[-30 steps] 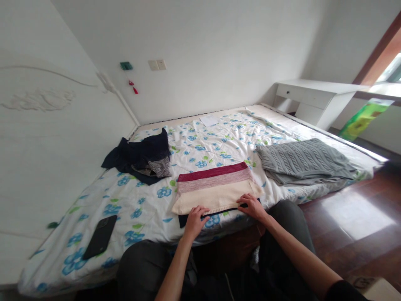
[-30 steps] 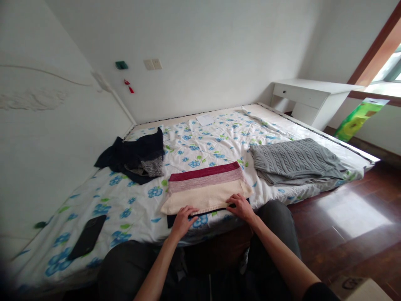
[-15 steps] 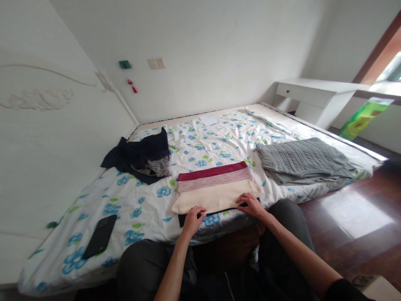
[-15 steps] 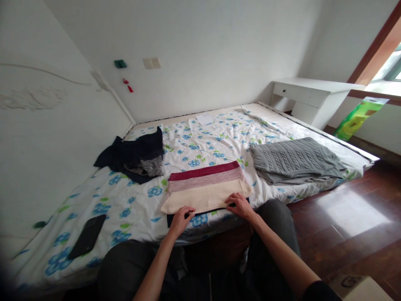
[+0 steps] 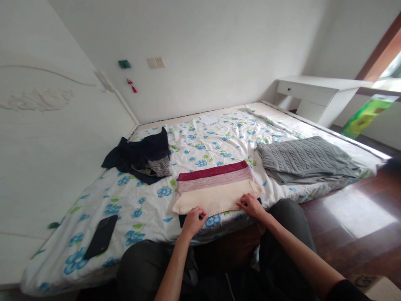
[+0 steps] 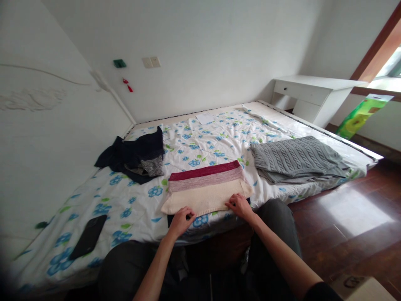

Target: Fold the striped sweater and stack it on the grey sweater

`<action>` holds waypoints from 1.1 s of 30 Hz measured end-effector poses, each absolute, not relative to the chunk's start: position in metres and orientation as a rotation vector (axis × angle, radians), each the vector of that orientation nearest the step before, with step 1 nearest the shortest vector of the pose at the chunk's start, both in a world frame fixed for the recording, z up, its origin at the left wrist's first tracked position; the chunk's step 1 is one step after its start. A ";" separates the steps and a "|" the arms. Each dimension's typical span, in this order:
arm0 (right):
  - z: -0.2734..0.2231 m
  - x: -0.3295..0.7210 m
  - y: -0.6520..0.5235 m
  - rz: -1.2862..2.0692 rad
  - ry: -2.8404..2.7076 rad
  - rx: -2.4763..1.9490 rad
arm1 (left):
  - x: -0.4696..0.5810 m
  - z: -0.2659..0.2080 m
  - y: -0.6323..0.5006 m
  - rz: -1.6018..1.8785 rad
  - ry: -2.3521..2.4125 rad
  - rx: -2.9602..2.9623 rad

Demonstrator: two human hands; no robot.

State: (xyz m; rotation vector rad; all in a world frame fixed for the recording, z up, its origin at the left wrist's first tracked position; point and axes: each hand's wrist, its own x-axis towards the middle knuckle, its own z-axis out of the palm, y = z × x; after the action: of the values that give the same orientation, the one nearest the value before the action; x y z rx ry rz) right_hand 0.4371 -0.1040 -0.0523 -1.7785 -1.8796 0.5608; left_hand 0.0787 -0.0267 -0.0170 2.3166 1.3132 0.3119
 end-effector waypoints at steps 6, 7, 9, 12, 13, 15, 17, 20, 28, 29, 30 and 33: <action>-0.052 0.403 -0.099 0.314 -1.881 -2.129 | 0.109 0.002 -0.021 -0.037 1.653 2.296; -0.054 0.400 -0.099 0.286 -1.890 -2.137 | 0.111 0.004 -0.019 -0.065 1.686 2.288; -0.058 0.399 -0.100 0.260 -1.902 -2.125 | 0.112 0.005 -0.009 -0.119 1.749 2.262; -0.065 0.401 -0.099 0.260 -1.894 -2.078 | 0.110 0.002 0.015 -0.191 1.787 2.239; -0.067 0.402 -0.098 0.266 -1.884 -2.065 | 0.111 0.001 0.025 -0.189 1.778 2.255; -0.070 0.402 -0.097 0.279 -1.860 -2.048 | 0.117 -0.003 0.047 -0.106 1.731 2.319; -0.072 0.402 -0.096 0.286 -1.835 -2.038 | 0.127 -0.007 0.070 0.062 1.641 2.393; -0.073 0.401 -0.096 0.297 -1.819 -2.031 | 0.138 -0.016 0.106 0.317 1.518 2.467; -0.074 0.401 -0.095 0.363 -1.797 -2.035 | 0.067 -0.063 0.185 0.423 2.047 2.194; -0.074 0.402 -0.094 0.373 -1.797 -2.037 | 0.058 -0.070 0.189 0.464 2.091 2.166; -0.075 0.402 -0.092 0.388 -1.797 -2.044 | 0.052 -0.076 0.190 0.505 2.115 2.161; -0.071 0.405 -0.079 0.464 -1.788 -2.078 | 0.045 -0.090 0.187 0.606 2.122 2.234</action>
State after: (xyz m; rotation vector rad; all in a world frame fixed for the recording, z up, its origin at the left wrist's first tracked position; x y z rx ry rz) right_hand 0.4048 -0.0786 -0.0709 -2.0775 -1.7878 0.4636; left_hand 0.0451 0.1867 -0.0898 2.2344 2.1220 0.6057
